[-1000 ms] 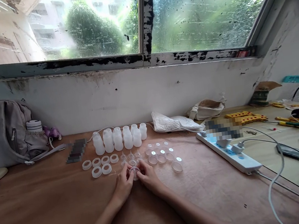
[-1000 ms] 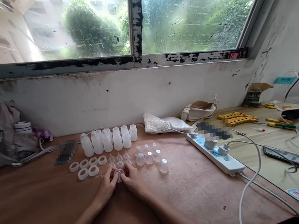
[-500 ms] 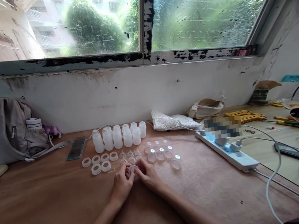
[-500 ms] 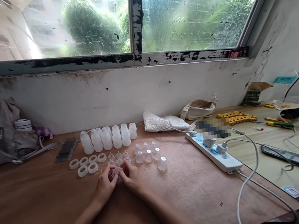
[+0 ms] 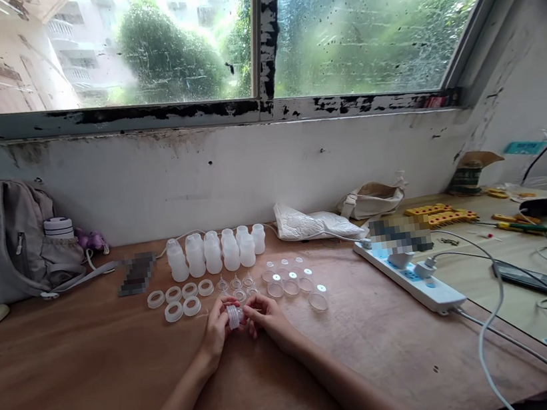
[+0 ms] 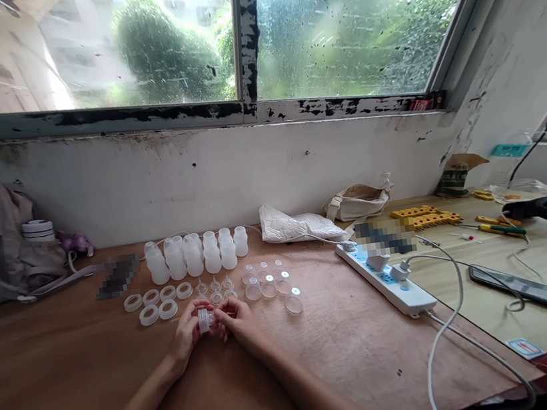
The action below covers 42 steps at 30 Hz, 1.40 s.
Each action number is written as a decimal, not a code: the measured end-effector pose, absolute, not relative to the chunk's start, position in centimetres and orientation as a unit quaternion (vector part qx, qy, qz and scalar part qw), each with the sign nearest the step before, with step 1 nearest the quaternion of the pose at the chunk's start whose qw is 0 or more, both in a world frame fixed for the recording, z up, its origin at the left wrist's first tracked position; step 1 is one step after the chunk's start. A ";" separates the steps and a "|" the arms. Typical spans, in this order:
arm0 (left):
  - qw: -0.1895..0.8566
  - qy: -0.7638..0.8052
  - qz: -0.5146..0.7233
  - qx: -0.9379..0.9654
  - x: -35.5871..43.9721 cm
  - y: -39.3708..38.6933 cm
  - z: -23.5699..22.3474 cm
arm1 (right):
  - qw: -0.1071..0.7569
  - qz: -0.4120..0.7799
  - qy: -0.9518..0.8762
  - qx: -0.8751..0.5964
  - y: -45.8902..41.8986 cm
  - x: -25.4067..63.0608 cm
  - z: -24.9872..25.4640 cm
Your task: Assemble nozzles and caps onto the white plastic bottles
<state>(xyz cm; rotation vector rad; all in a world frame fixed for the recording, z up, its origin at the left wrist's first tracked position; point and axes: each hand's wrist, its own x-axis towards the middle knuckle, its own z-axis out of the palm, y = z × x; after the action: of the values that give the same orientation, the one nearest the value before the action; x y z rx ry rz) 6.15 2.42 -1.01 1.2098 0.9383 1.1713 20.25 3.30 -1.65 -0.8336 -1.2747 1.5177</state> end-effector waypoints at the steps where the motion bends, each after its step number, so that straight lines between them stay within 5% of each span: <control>1: 0.591 0.390 0.502 0.497 6.0 2.4 -0.9 | 0.481 0.616 -0.522 -0.343 3.3 20.3 -1.6; 29: 0.509 0.423 0.458 0.593 6.0 2.3 0.4 | 0.453 0.468 -0.651 -0.388 3.6 21.7 0.7; 38: 0.391 0.500 0.467 0.616 4.8 2.2 1.1 | 0.488 0.438 -0.614 -0.441 4.6 22.2 -0.8; 42: 0.233 0.547 0.433 0.677 4.6 3.8 2.4 | 0.511 0.390 -0.592 -0.486 5.0 22.4 -1.0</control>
<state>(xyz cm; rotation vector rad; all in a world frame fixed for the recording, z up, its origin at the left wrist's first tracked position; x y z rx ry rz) 4.63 3.78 2.42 1.8605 1.5016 1.1892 22.37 5.00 -1.04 -1.1690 -1.4247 0.9390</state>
